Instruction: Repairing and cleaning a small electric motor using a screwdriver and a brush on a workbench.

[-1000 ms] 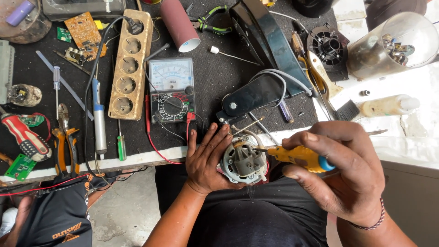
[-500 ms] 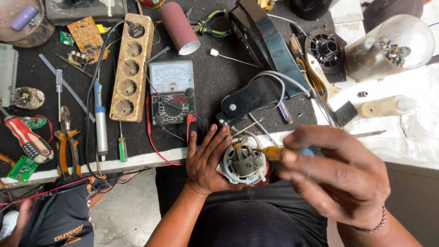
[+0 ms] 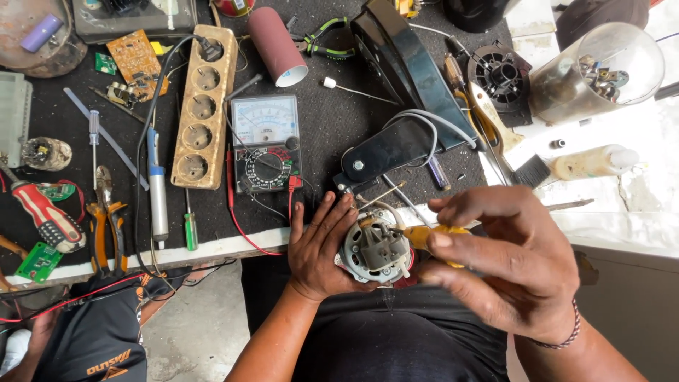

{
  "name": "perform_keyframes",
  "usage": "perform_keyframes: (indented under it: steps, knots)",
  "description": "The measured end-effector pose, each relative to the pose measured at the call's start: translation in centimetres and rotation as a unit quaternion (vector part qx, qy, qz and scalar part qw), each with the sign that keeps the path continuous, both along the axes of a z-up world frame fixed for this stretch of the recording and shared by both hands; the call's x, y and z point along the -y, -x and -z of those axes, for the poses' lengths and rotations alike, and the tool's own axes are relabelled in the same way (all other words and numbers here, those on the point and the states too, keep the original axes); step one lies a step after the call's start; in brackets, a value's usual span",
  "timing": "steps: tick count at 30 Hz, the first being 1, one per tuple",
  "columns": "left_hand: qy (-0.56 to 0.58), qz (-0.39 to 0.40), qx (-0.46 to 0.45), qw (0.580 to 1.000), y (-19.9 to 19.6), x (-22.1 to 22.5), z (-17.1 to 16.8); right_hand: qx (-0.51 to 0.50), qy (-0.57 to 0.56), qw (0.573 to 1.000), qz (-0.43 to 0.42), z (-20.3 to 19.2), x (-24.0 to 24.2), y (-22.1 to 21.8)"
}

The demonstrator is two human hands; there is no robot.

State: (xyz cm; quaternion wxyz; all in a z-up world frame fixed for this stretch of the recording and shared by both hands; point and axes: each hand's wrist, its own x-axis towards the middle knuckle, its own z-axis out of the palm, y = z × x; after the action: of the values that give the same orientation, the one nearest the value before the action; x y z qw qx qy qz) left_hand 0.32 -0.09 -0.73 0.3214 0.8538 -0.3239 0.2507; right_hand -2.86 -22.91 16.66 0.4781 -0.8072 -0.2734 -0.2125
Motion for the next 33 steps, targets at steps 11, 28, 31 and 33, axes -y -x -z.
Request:
perform_keyframes:
  steps: [11,28,31,33]
  knots:
    - [0.006,-0.004,0.014,1.0,0.0,0.1,-0.3,-0.022,0.012,0.999,0.043,-0.6,-0.7,0.4]
    - [0.005,-0.005,0.015,1.0,0.0,0.1,-0.3,0.014,0.034,0.997,0.072,0.1,-0.9,0.5]
    - [0.012,-0.001,0.016,1.0,0.0,0.1,-0.3,-0.004,-0.018,0.997,0.079,0.3,-0.9,0.9]
    - [0.014,-0.003,0.018,1.0,0.0,0.2,-0.3,0.005,-0.034,0.995,0.091,0.3,-0.8,1.0]
